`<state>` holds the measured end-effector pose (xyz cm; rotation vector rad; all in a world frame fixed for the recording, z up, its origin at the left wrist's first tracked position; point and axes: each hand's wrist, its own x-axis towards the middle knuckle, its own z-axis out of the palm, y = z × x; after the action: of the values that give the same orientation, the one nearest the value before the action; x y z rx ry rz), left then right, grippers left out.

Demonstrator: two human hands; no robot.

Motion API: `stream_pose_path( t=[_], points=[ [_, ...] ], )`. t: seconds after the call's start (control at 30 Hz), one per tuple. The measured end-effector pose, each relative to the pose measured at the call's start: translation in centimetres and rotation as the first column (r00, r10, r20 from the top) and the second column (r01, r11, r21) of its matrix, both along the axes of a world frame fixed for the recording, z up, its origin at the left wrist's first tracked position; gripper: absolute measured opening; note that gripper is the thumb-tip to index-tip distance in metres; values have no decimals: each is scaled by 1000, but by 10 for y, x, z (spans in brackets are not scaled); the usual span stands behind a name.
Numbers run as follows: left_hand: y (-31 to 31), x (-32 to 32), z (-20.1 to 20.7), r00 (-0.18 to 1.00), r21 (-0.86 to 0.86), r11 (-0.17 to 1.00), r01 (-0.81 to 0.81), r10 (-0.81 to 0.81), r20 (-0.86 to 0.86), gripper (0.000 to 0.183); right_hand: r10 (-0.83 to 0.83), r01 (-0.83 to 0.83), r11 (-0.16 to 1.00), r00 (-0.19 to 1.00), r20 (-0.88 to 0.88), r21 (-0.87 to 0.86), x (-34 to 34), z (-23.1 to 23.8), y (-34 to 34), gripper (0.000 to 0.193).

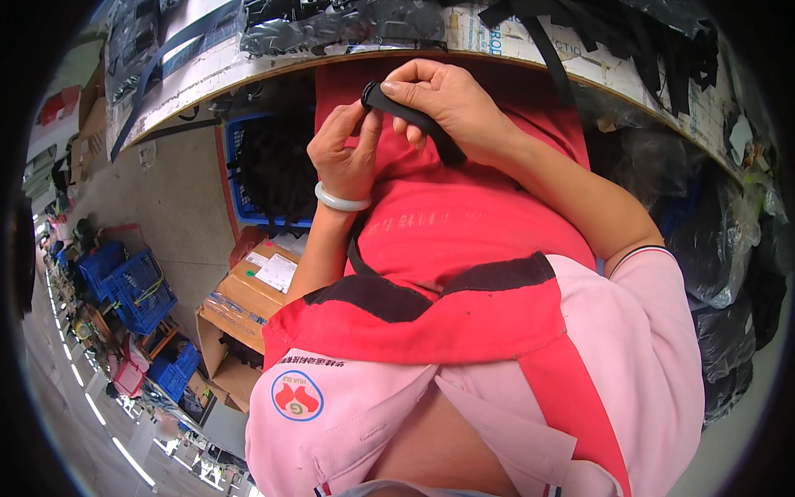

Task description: Assembling plastic buckles onto nylon straps at a factory workbench.

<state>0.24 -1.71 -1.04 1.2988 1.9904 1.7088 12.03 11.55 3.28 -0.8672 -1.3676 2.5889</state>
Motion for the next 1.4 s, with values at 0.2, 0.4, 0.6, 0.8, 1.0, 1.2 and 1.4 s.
stream_pose_path(
  t=[0.2,0.4,0.6,0.8,1.0,1.2,1.4],
  points=[
    [-6,3,-4,990,-57,996,72,-65,128,16,84,-90,990,995,57,112,1,-6,5,33],
    [-6,1,-9,989,-150,977,150,-150,11,16,114,-117,993,989,96,27,-3,-15,13,28],
    [-1,-4,-12,163,48,986,158,-74,984,27,62,4,796,994,-89,605,-3,-36,7,15],
    [7,1,1,550,22,999,40,-40,834,20,8,204,788,940,-341,581,2,7,-2,14],
    [5,5,2,726,-72,996,-46,83,682,17,50,-94,898,992,112,430,6,-1,6,17],
    [6,6,-1,822,42,999,-19,-8,569,16,-47,26,935,998,51,353,-1,-12,-3,21],
    [1,5,5,792,66,995,70,-95,602,16,184,-187,982,980,69,40,8,-18,25,22]
  ],
)
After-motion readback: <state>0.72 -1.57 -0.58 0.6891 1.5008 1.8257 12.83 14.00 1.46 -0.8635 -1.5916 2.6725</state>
